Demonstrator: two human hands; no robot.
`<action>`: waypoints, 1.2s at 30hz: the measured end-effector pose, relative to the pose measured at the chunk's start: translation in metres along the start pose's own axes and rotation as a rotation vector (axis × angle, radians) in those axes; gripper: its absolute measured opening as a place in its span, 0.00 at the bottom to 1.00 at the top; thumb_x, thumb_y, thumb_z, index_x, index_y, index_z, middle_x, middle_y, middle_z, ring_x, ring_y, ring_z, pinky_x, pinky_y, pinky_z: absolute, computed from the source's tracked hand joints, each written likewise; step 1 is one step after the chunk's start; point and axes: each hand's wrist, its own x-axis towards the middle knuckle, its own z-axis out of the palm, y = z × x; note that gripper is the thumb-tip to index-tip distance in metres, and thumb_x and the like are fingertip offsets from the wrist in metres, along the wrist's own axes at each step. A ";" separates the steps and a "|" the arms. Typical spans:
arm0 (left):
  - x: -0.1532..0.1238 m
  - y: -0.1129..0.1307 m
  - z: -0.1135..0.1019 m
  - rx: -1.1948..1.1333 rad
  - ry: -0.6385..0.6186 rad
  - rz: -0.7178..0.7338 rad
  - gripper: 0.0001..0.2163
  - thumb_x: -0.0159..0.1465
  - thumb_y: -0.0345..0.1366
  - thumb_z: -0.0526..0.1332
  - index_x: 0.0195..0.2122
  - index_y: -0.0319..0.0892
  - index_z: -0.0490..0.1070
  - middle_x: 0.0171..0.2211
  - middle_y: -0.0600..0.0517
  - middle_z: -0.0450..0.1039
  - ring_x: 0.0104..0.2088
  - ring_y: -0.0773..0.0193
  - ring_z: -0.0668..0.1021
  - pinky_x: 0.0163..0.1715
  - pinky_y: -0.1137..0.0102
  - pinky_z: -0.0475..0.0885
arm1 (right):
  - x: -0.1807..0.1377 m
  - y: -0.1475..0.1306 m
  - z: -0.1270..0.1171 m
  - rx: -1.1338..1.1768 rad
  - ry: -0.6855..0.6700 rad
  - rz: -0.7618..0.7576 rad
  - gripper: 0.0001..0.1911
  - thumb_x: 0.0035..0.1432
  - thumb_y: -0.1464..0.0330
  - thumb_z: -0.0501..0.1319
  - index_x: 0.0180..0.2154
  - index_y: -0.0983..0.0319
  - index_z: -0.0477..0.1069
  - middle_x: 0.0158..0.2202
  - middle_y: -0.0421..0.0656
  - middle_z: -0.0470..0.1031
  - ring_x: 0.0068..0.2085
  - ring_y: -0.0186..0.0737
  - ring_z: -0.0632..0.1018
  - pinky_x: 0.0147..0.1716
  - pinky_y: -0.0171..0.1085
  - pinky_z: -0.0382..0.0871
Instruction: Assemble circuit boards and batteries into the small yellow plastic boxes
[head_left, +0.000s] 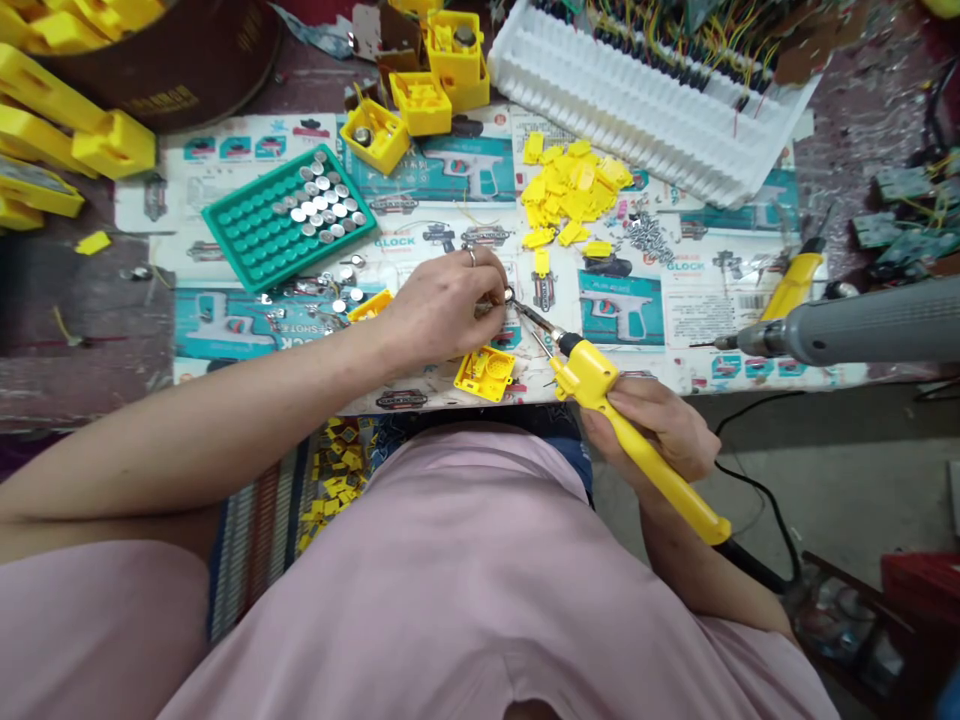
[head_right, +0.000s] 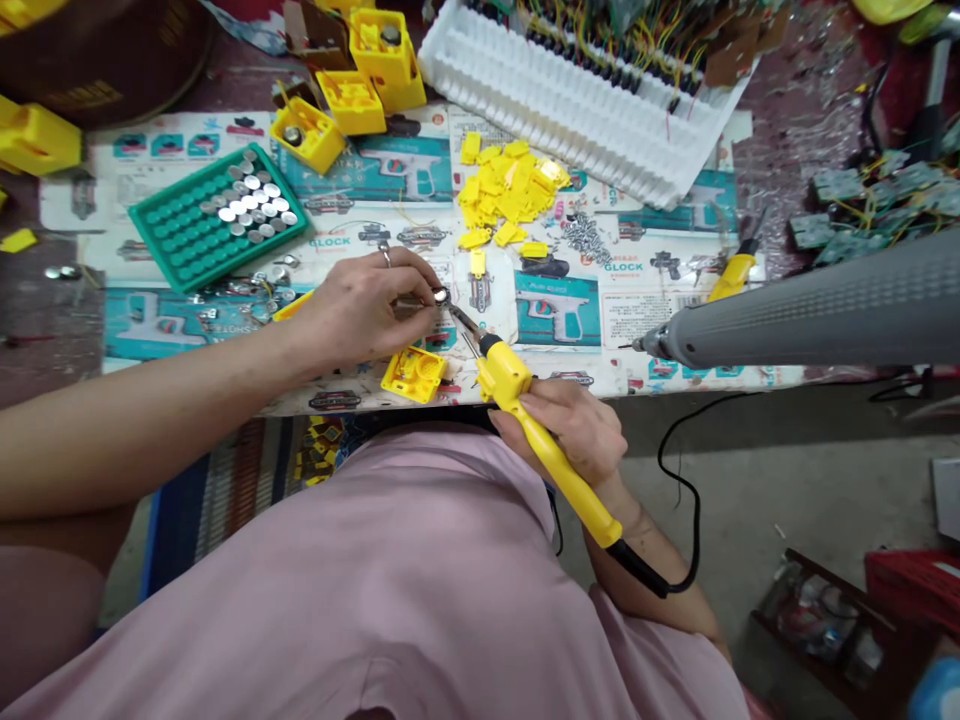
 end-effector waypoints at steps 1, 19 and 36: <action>0.000 0.000 0.000 0.004 0.002 0.002 0.09 0.62 0.35 0.56 0.33 0.39 0.76 0.41 0.47 0.80 0.37 0.61 0.79 0.41 0.66 0.74 | 0.000 0.000 0.001 0.004 -0.003 0.004 0.17 0.49 0.75 0.72 0.41 0.59 0.73 0.34 0.42 0.82 0.33 0.37 0.82 0.32 0.34 0.80; 0.000 0.000 0.005 0.063 0.023 0.008 0.10 0.62 0.34 0.55 0.33 0.38 0.75 0.41 0.47 0.79 0.38 0.60 0.80 0.41 0.66 0.73 | 0.014 -0.009 -0.011 -0.328 -0.190 -0.206 0.13 0.58 0.69 0.68 0.42 0.58 0.67 0.32 0.38 0.81 0.32 0.31 0.81 0.34 0.29 0.76; -0.001 0.005 -0.011 0.033 -0.099 -0.018 0.13 0.63 0.38 0.55 0.42 0.37 0.75 0.45 0.44 0.77 0.45 0.55 0.79 0.48 0.62 0.73 | 0.006 -0.005 -0.012 -0.279 0.064 -0.040 0.25 0.58 0.59 0.69 0.55 0.58 0.70 0.37 0.42 0.83 0.34 0.41 0.83 0.34 0.36 0.80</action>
